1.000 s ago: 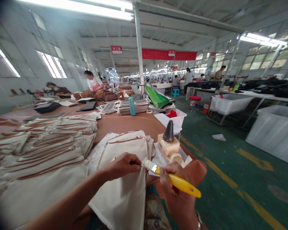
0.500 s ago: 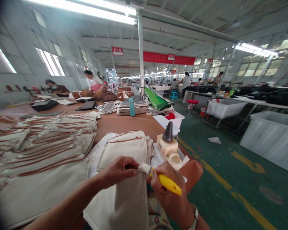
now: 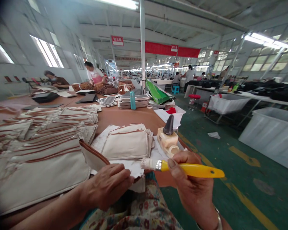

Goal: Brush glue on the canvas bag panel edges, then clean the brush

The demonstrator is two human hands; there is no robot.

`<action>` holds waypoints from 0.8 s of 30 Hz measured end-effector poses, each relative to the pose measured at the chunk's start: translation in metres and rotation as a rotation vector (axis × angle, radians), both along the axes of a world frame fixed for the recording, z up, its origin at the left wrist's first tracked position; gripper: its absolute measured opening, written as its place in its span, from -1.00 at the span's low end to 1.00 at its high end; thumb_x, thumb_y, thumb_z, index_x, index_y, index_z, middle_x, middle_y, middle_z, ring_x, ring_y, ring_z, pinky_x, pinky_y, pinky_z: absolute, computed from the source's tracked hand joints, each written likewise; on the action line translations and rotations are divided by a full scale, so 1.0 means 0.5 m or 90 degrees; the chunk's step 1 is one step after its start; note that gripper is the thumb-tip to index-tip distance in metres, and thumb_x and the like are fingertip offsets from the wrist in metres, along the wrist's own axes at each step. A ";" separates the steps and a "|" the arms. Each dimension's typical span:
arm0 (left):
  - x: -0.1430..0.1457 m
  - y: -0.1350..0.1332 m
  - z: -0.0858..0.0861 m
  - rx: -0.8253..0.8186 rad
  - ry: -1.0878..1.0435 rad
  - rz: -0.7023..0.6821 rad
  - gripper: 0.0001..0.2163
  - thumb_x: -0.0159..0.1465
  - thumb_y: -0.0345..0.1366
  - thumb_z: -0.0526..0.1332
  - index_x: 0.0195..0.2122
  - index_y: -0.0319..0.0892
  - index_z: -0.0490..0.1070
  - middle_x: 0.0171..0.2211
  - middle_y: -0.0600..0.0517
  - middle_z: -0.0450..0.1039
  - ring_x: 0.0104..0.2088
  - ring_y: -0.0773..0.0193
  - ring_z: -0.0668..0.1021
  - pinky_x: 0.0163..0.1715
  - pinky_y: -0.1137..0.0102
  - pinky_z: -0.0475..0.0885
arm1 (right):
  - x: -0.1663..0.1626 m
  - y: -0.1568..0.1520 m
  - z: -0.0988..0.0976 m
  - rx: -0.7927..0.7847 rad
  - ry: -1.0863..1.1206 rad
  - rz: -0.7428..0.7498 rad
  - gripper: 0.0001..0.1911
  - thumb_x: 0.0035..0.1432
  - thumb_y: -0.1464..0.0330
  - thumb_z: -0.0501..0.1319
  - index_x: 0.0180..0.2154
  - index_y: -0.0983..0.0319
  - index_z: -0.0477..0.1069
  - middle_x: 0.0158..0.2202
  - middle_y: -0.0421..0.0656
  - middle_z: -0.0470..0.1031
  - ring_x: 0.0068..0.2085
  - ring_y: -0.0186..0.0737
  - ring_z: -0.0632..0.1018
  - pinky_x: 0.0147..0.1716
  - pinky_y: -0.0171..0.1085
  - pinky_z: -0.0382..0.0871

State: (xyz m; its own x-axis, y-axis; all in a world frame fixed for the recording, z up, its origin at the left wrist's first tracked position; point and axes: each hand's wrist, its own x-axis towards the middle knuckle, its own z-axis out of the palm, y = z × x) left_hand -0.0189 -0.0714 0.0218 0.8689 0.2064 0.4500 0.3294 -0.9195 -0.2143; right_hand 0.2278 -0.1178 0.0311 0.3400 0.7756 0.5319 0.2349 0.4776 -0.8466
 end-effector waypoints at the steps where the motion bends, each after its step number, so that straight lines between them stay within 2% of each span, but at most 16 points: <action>1: 0.000 -0.004 0.004 0.011 0.000 -0.007 -0.81 0.33 -0.43 0.01 -0.42 -0.20 0.32 -0.50 0.04 0.31 -0.52 0.26 0.24 -0.55 0.29 0.06 | -0.003 -0.003 0.007 0.002 -0.030 0.042 -0.85 0.12 0.29 0.29 -0.44 0.19 0.43 -0.48 -0.18 0.41 -0.48 -0.26 0.39 -0.51 -0.29 0.28; 5: -0.003 -0.011 0.009 0.029 -0.013 -0.030 -0.81 0.33 -0.43 -0.01 -0.38 -0.20 0.33 -0.48 0.02 0.32 -0.52 0.26 0.26 -0.54 0.29 0.11 | 0.004 -0.017 0.037 -0.030 -0.239 0.257 -0.86 0.21 0.38 0.18 -0.43 0.18 0.39 -0.50 -0.22 0.36 -0.49 -0.30 0.37 -0.47 -0.29 0.28; 7: -0.006 -0.014 0.007 0.034 -0.014 -0.034 -0.83 0.32 -0.43 0.00 -0.37 -0.21 0.33 -0.48 0.02 0.32 -0.52 0.27 0.27 -0.54 0.31 0.13 | 0.019 -0.025 0.051 -0.053 -0.330 0.307 -0.86 0.22 0.41 0.17 -0.42 0.17 0.36 -0.51 -0.23 0.35 -0.49 -0.30 0.36 -0.47 -0.30 0.27; 9: -0.006 -0.017 0.004 0.037 -0.021 -0.041 -0.85 0.30 -0.44 0.01 -0.38 -0.21 0.32 -0.49 0.02 0.31 -0.52 0.27 0.27 -0.54 0.31 0.14 | 0.032 -0.031 0.059 -0.049 -0.351 0.283 -0.85 0.21 0.41 0.18 -0.43 0.15 0.36 -0.53 -0.24 0.34 -0.49 -0.28 0.37 -0.46 -0.27 0.28; 13: -0.003 -0.022 -0.001 0.046 -0.050 -0.052 -0.88 0.27 -0.45 0.06 -0.40 -0.21 0.32 -0.50 0.03 0.32 -0.52 0.28 0.28 -0.55 0.30 0.11 | 0.024 -0.029 0.063 0.036 -0.255 0.172 -0.90 0.20 0.41 0.19 -0.38 0.13 0.39 -0.48 -0.21 0.41 -0.41 -0.20 0.45 -0.31 -0.19 0.33; 15: -0.003 -0.025 -0.001 0.049 -0.057 -0.054 -0.89 0.26 -0.45 0.07 -0.40 -0.21 0.33 -0.51 0.03 0.33 -0.53 0.29 0.28 -0.56 0.30 0.10 | 0.009 -0.024 0.061 0.039 -0.259 0.203 -0.91 0.20 0.43 0.17 -0.35 0.14 0.38 -0.46 -0.22 0.41 -0.41 -0.22 0.45 -0.33 -0.21 0.34; 19: -0.007 -0.028 -0.001 0.036 -0.039 -0.051 -0.86 0.28 -0.44 0.02 -0.36 -0.20 0.34 -0.53 0.04 0.31 -0.55 0.29 0.30 -0.57 0.31 0.13 | 0.001 -0.025 0.063 -0.014 -0.375 0.300 -0.85 0.18 0.46 0.16 -0.44 0.17 0.31 -0.53 -0.27 0.31 -0.52 -0.33 0.35 -0.48 -0.31 0.26; 24: -0.011 -0.031 0.001 0.044 -0.021 -0.052 -0.86 0.28 -0.45 0.01 -0.34 -0.22 0.33 -0.50 0.02 0.34 -0.54 0.29 0.33 -0.57 0.31 0.18 | 0.009 -0.033 0.061 0.031 -0.300 0.241 -0.88 0.21 0.46 0.15 -0.36 0.14 0.34 -0.49 -0.25 0.36 -0.45 -0.27 0.43 -0.38 -0.25 0.32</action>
